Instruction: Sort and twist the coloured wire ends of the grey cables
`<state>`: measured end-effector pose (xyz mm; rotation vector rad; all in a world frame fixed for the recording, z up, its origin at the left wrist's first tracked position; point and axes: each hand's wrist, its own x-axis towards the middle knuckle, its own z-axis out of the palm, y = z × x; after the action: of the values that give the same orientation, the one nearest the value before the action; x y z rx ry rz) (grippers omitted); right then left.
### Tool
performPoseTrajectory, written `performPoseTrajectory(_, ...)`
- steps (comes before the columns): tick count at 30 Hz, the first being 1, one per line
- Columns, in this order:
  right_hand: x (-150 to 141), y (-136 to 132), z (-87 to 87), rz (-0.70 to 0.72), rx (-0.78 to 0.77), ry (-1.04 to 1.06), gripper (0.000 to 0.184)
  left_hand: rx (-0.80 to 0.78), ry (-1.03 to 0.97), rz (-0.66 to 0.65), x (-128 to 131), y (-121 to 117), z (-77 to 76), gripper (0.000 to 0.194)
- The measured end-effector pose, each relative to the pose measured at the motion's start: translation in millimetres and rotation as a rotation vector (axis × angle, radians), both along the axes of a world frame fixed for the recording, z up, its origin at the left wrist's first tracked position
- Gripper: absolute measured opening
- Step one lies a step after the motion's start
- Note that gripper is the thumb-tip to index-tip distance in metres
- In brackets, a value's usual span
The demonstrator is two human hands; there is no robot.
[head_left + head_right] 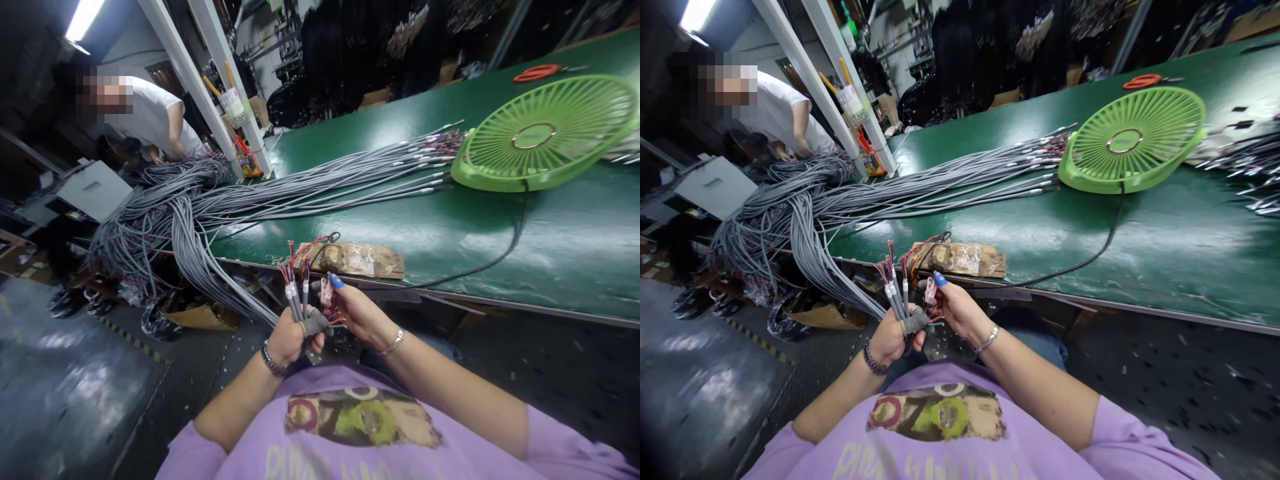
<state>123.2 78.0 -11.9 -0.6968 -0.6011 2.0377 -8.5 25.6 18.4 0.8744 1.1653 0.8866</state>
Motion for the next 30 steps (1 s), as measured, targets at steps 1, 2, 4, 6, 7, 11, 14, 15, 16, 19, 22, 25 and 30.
performPoseTrajectory(1, 0, 0, -0.4, -0.004, -0.019, 0.010, 0.045, -0.002, 0.003, 0.001, 0, 1, -0.7, 0.048)
performPoseTrajectory(2, -1, -1, -0.6, -0.011, -0.036, 0.016, 0.044, -0.005, 0.006, 0.001, 1, 1, -1.5, 0.048)
performPoseTrajectory(4, -1, -1, -0.7, -0.031, -0.055, 0.016, 0.043, -0.010, 0.014, -0.002, 1, 1, -2.9, 0.046)
performPoseTrajectory(6, -2, -1, -0.3, -0.039, -0.066, 0.012, 0.041, -0.024, 0.030, -0.010, 2, 1, -3.6, 0.046)
performPoseTrajectory(7, -2, -1, -0.1, -0.039, -0.073, 0.009, 0.041, -0.030, 0.039, -0.013, 3, 1, -3.6, 0.046)
performPoseTrajectory(11, -3, -1, -0.5, -0.030, -0.089, -0.004, 0.042, -0.039, 0.051, -0.013, 5, 2, -2.9, 0.048)
performPoseTrajectory(14, -2, -3, -2.4, -0.019, -0.074, 0.020, 0.043, -0.033, 0.045, -0.008, 5, 1, -2.0, 0.048)
performPoseTrajectory(15, -1, -4, -2.9, -0.019, -0.068, 0.034, 0.043, -0.032, 0.043, -0.006, 4, 1, -1.5, 0.047)
performPoseTrajectory(16, -1, -4, -3.0, -0.018, -0.066, 0.047, 0.043, -0.032, 0.042, -0.004, 4, -1, -1.0, 0.047)
performPoseTrajectory(19, 3, -6, -1.3, 0.022, -0.078, 0.073, 0.044, -0.012, 0.059, 0.010, 3, -8, -0.6, 0.045)
performPoseTrajectory(22, 5, -6, 1.1, 0.063, -0.074, 0.072, 0.042, 0.064, 0.095, 0.038, 3, -18, -4.4, 0.044)
performPoseTrajectory(25, 3, -5, 0.5, 0.029, -0.011, 0.039, 0.038, 0.141, 0.103, 0.079, 3, -23, -10.9, 0.043)
performPoseTrajectory(30, -1, -6, -3.9, -0.089, 0.084, -0.051, 0.043, 0.156, 0.118, 0.179, 9, -19, -14.0, 0.046)
